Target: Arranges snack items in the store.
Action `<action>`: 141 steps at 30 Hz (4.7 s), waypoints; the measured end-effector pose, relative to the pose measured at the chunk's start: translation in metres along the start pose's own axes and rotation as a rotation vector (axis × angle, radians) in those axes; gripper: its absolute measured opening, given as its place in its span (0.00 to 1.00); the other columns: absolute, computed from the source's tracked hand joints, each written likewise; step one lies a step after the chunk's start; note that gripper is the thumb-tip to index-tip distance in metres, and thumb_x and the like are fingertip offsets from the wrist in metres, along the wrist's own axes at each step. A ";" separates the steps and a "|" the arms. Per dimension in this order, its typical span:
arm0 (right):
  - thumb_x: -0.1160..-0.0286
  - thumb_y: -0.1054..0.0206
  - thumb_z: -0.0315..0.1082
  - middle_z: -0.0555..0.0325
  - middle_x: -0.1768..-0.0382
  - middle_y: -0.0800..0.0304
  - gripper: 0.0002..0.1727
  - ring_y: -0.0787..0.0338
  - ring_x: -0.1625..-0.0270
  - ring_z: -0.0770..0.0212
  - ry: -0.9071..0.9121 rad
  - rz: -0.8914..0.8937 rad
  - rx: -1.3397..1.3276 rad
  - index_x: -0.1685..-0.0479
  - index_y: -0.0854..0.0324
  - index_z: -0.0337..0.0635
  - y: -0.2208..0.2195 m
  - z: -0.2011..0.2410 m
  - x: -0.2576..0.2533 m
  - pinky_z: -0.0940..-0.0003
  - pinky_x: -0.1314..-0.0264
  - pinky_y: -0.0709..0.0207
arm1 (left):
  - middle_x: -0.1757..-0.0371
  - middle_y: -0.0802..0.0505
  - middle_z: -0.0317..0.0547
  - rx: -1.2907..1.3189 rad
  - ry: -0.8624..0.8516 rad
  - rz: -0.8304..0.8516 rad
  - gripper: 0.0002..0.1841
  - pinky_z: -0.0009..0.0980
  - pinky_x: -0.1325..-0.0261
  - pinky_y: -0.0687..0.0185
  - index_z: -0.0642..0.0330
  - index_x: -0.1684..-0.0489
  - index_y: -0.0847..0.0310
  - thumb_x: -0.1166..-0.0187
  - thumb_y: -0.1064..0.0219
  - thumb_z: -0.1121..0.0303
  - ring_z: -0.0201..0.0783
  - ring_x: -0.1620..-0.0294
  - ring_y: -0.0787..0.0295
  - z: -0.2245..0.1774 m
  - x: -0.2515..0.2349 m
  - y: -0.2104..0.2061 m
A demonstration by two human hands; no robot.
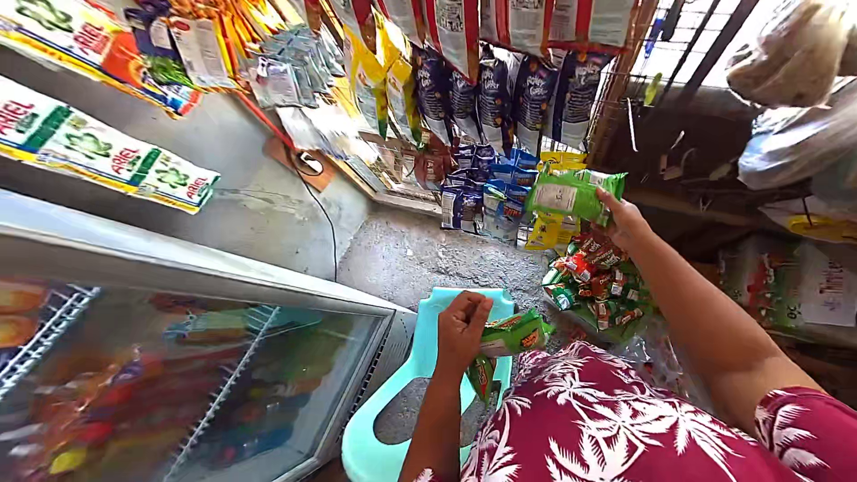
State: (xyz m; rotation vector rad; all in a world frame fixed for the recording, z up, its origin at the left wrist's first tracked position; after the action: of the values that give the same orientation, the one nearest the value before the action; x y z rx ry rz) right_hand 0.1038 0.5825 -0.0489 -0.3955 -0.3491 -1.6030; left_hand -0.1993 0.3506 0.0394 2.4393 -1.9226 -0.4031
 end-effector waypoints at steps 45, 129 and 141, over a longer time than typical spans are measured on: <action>0.17 0.41 0.23 0.33 0.11 0.42 0.33 0.41 0.09 0.40 -0.501 0.317 1.276 0.12 0.43 0.27 -0.030 -0.223 -0.157 0.46 0.09 0.50 | 0.71 0.12 0.08 -0.190 0.478 -0.295 0.07 0.11 0.68 0.22 0.32 0.60 0.15 0.12 0.39 0.56 0.10 0.73 0.19 0.150 0.037 0.041; 0.38 0.23 0.27 0.38 0.51 0.10 0.12 0.06 0.55 0.40 1.237 0.508 0.805 0.56 0.11 0.35 -0.248 0.084 0.011 0.46 0.62 0.11 | 0.87 0.24 0.23 -0.003 0.263 -0.832 0.14 0.12 0.82 0.35 0.61 0.68 0.19 0.12 0.47 0.71 0.15 0.88 0.33 0.071 -0.069 0.159; 0.34 0.28 0.17 0.27 0.44 0.17 0.14 0.11 0.45 0.28 1.018 0.576 1.174 0.48 0.17 0.23 -0.299 0.044 -0.054 0.35 0.56 0.15 | 0.86 0.25 0.18 -0.013 0.268 -0.667 0.12 0.13 0.85 0.38 0.56 0.65 0.21 0.11 0.49 0.70 0.14 0.89 0.36 0.086 -0.087 0.146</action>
State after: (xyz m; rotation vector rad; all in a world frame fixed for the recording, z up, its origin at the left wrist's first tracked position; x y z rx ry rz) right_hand -0.1891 0.6708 -0.0302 1.0976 -0.2783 -0.6623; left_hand -0.3748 0.4108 -0.0031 2.8854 -0.9724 -0.0735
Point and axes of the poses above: each hand's wrist, its own x-axis away from the middle knuckle, its own y-axis out of the back of the hand, z = x × y, the point moved 9 cm from there along -x, towards the middle knuckle
